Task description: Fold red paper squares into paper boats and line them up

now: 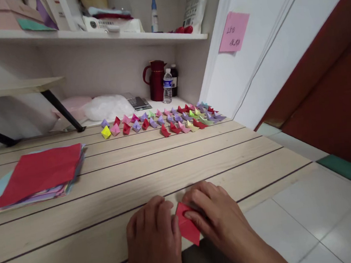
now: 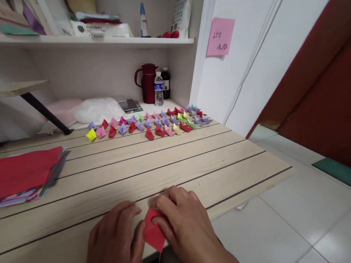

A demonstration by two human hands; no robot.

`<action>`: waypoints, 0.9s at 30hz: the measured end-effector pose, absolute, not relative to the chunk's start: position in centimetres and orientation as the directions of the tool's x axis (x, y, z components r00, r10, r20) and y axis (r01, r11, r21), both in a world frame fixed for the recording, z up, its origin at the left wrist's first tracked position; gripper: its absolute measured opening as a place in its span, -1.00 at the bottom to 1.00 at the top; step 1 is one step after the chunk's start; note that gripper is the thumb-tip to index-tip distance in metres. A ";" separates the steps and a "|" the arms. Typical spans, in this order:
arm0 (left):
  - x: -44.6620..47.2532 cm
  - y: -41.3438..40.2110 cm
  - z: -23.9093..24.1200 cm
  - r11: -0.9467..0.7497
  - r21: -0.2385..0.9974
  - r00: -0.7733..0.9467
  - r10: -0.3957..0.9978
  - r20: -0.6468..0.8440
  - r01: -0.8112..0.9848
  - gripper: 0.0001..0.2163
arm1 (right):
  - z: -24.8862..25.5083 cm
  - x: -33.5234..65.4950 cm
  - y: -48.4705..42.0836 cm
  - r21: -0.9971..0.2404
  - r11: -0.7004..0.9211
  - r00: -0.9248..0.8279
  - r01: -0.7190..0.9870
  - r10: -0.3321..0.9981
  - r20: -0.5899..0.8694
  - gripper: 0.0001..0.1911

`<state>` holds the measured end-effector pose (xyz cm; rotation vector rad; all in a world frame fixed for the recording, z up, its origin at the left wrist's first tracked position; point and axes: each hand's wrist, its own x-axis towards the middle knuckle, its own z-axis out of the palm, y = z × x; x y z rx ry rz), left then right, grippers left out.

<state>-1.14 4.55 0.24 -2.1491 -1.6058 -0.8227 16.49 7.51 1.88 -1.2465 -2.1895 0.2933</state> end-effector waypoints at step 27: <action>-4.5 2.6 -1.6 -0.598 -0.273 0.614 0.493 0.617 0.754 -0.65 | -0.4 17.4 4.6 -0.266 0.772 -0.480 0.578 0.585 0.654 -0.72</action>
